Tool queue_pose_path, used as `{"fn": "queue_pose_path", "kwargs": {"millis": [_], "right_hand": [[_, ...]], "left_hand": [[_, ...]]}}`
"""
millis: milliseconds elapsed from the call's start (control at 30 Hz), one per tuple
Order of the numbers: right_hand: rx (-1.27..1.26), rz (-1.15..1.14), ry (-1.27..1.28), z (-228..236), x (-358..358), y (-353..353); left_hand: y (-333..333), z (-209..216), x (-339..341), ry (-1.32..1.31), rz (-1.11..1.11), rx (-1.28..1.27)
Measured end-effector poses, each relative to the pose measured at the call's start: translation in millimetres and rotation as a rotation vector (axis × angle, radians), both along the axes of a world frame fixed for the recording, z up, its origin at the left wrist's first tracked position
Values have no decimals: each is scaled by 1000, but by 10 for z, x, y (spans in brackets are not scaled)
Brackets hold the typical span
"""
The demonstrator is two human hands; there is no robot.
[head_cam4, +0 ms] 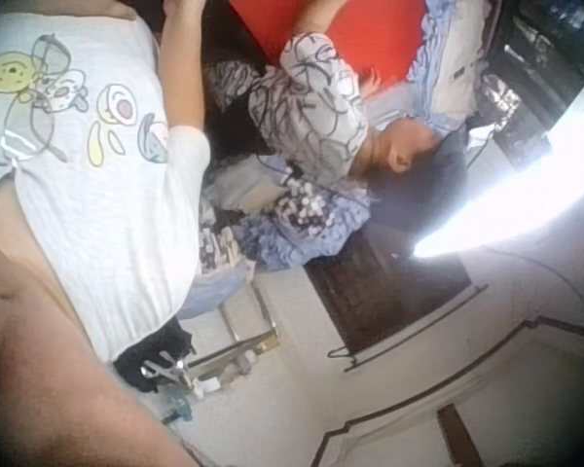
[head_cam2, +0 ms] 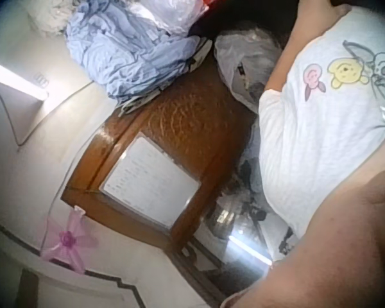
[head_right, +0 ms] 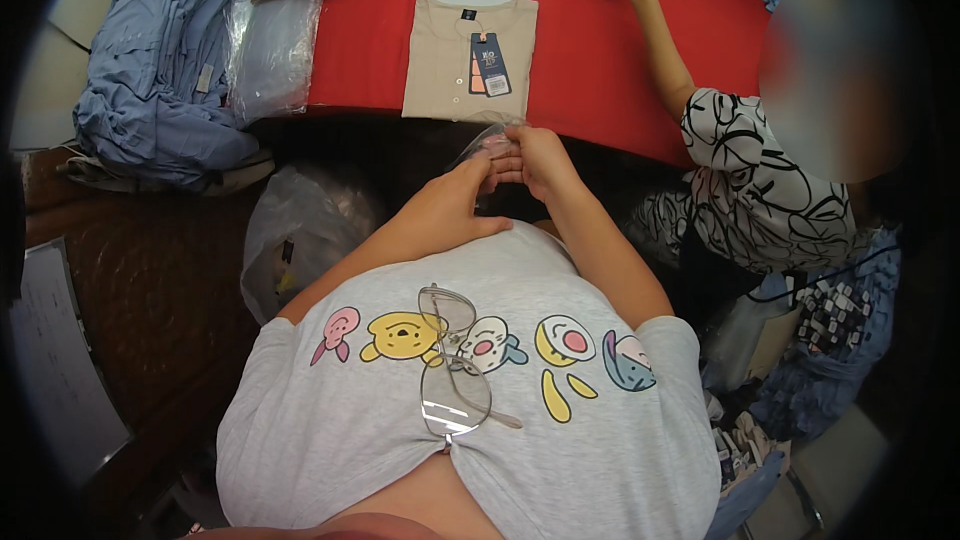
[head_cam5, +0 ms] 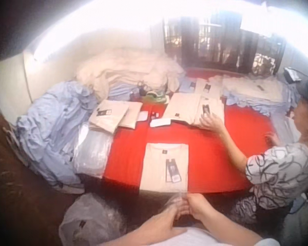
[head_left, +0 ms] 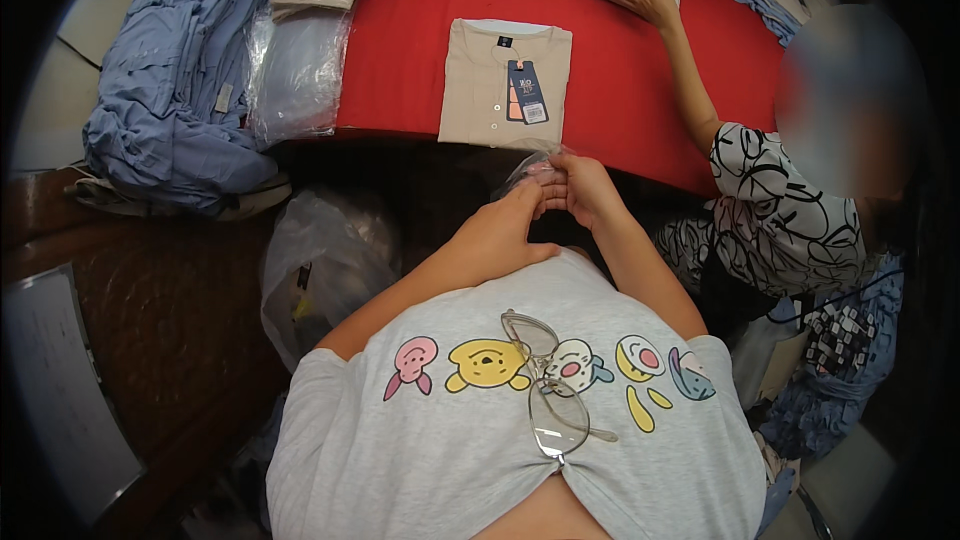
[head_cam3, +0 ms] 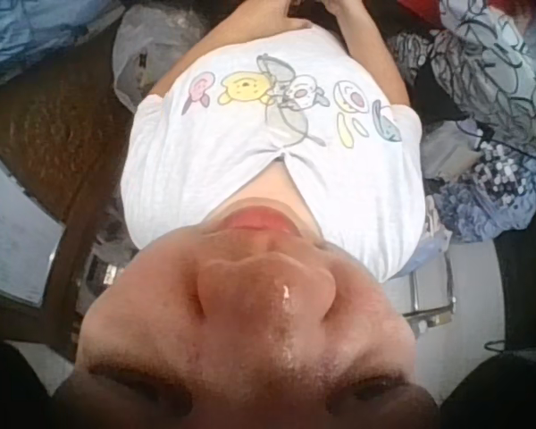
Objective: The person packages folded shirts into plastic bags. The person slides a shirt into a bag, seals it, and places the bagged item onto a stack.
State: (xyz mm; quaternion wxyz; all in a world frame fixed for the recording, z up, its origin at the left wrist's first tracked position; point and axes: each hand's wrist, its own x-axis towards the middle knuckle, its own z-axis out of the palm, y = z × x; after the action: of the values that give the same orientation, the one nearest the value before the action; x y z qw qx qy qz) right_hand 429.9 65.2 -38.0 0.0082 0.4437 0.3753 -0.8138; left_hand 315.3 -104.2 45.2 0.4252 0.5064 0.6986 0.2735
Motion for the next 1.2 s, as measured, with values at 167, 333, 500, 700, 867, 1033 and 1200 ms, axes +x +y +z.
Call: {"fn": "queue_pose_path", "kwargs": {"millis": [167, 333, 500, 700, 867, 1033, 1200], "right_hand": [[-312, -110, -103, -368, 466, -143], [-452, -85, -146, -554, 563, -146], [-220, 61, -261, -404, 477, -144], [-55, 129, -276, -126, 287, -155], [192, 212, -392, -100, 186, -10], [1572, 227, -317, 3, 49, -124], [1303, 735, 1, 298, -318, -90]], "left_hand": [[62, -527, -48, 204, 5, -62], [109, -1015, -236, 269, -127, 51], [311, -1091, -352, 520, -204, 549], [549, -1279, -618, 498, -336, 628], [443, -1314, -864, 212, -334, 469], [328, -1364, -1104, 0, -406, 192], [402, -1360, -1322, -138, -355, 169]]}}
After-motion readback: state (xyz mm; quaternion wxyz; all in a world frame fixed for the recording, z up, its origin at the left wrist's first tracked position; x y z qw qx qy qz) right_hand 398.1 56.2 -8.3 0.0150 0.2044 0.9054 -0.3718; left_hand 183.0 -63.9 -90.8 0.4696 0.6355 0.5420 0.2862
